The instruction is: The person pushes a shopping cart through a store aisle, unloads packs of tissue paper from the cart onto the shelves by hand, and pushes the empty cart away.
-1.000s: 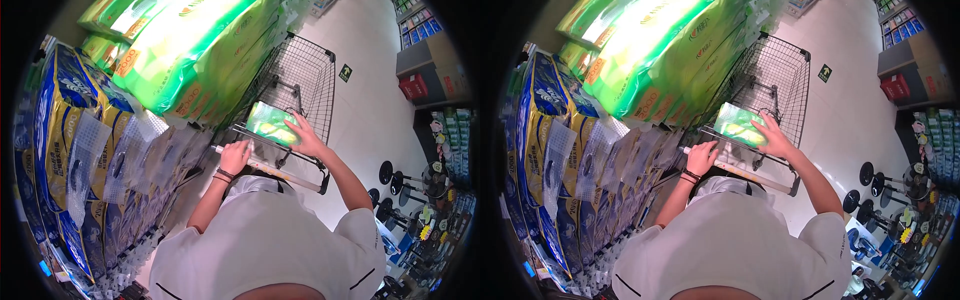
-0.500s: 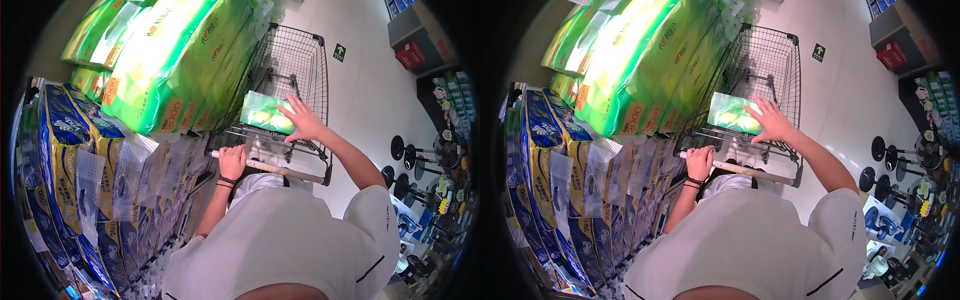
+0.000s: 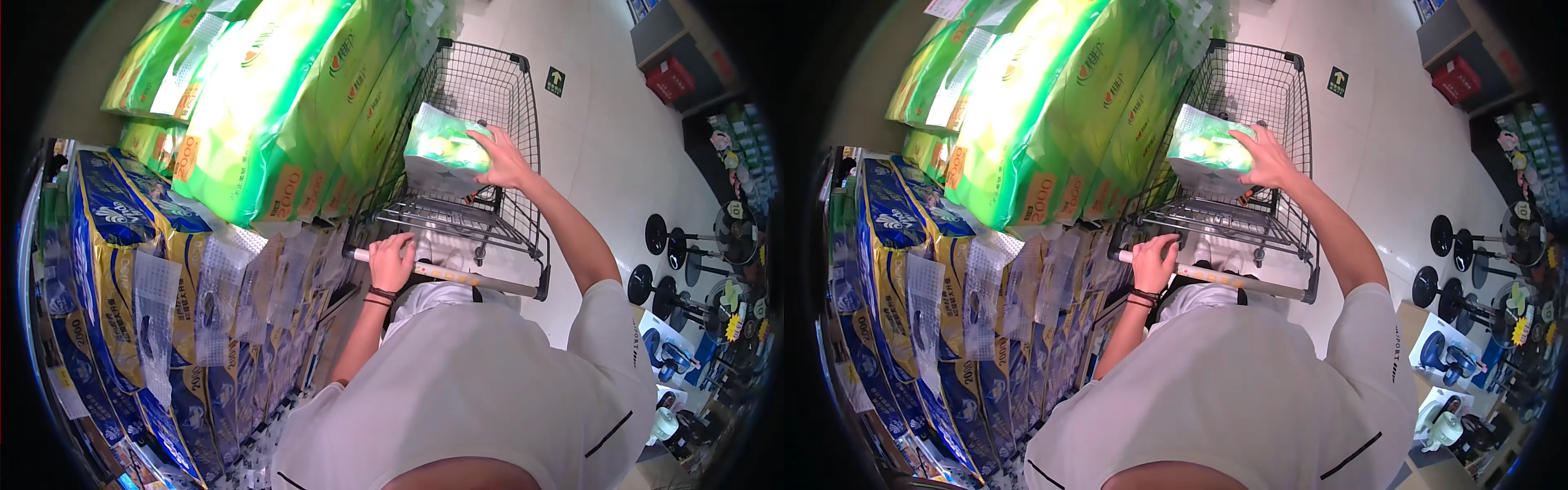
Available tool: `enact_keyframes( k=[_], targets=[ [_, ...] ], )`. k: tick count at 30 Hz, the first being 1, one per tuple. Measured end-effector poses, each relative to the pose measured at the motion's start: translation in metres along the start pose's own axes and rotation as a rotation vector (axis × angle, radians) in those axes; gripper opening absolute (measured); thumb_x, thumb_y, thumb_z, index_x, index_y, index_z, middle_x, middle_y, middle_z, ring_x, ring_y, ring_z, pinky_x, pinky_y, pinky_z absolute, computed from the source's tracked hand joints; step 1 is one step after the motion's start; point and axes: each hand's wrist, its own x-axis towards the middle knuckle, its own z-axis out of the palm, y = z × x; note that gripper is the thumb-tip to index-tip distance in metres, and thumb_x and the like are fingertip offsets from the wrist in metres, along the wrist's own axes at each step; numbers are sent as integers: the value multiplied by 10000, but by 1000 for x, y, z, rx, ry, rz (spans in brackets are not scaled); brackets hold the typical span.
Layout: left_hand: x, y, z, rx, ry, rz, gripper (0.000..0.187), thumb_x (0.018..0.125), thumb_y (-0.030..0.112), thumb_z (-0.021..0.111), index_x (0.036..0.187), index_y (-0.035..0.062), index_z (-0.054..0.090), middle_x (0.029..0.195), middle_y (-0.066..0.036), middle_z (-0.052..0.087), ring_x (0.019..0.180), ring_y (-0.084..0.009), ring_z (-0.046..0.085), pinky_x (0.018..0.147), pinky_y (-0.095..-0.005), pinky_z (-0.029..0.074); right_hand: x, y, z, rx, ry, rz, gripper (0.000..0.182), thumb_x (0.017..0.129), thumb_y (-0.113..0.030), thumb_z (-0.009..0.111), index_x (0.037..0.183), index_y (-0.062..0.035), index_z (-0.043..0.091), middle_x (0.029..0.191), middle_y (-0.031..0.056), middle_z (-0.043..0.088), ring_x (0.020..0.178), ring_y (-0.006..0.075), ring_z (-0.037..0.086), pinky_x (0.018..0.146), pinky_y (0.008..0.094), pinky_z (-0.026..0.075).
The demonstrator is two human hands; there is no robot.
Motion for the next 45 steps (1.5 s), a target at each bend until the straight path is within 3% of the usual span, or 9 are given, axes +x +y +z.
enact_keyframes(
  k=[8, 9, 13, 18, 23, 28, 32, 34, 45],
  targets=[
    [40, 12, 27, -1107, -64, -308, 563, 947, 147, 747, 1450, 37, 520, 1318, -188, 639, 1167, -239, 657, 1006, -361, 524, 29, -95, -76, 117, 183, -236, 862, 560, -273, 921, 1306, -110, 519, 1350, 190, 524, 1321, 410, 463, 1130, 492, 394],
    [46, 7, 29, -1292, -233, -393, 875, 974, 213, 739, 1636, 78, 183, 1549, -241, 418, 1295, -291, 575, 1060, -415, 511, 25, -110, -98, 114, 267, -272, 846, 561, -258, 924, 1287, -93, 521, 1316, 156, 546, 1292, 378, 495, 1111, 474, 412],
    [60, 61, 9, -1742, -246, -636, 1110, 1010, 438, 654, 1600, 257, -268, 1639, -214, 212, 1450, -412, 379, 1068, -664, 478, -13, -166, -187, 204, 457, -278, 829, 552, -202, 917, 1272, -89, 521, 1327, 170, 532, 1262, 374, 515, 1085, 451, 427],
    [90, 124, 7, -1965, -426, -184, 976, 1022, 532, 576, 1562, 497, -236, 1683, -152, -25, 1519, -443, 221, 1083, -704, 446, -79, -216, -221, 336, 599, -367, 821, 526, -136, 922, 1239, -74, 520, 1381, 240, 500, 1256, 401, 536, 1070, 445, 435],
    [104, 190, -42, -2206, -379, -73, 578, 1008, 238, 666, 1480, 4, 429, 1406, -113, 573, 1245, -240, 599, 1071, -395, 518, -121, -235, -222, 62, 612, -542, 748, 538, -168, 886, 1190, -107, 527, 1392, 334, 462, 1236, 482, 512, 1023, 561, 416],
    [157, 234, -115, -2146, -292, 282, 493, 1019, 216, 650, 1425, -6, 481, 1345, -102, 608, 1200, -214, 612, 1041, -374, 522, -109, -281, -257, -87, 1119, -970, 490, 807, -461, 725, 1179, -185, 566, 1294, 311, 506, 1130, 475, 530, 900, 540, 497],
    [207, 265, -199, -1936, -41, 524, 428, 1028, 199, 637, 1380, -14, 523, 1297, -92, 637, 1164, -194, 622, 1018, -358, 524, -48, -328, -306, -182, 1504, -1375, 469, 828, -329, 779, 1171, -227, 476, 1247, 341, 505, 948, 437, 661, 645, 420, 630],
    [206, 268, -223, -1781, 107, 587, 397, 1032, 191, 630, 1358, -19, 544, 1273, -87, 651, 1145, -184, 628, 1006, -349, 526, -27, -353, -315, -289, 1436, -1347, 483, 755, -255, 807, 1162, -248, 547, 1262, 289, 541, 997, 409, 650, 720, 441, 594],
    [21, 80, -63, -1076, -54, -114, 344, 1010, 60, 604, 1344, -23, 594, 1235, -83, 700, 1151, -142, 647, 1000, -314, 525, 52, -411, -153, -557, 739, -1258, 324, 848, -241, 641, 1154, -136, 650, 1451, 171, 557, 1318, 319, 536, 1097, 533, 383]
  ],
)
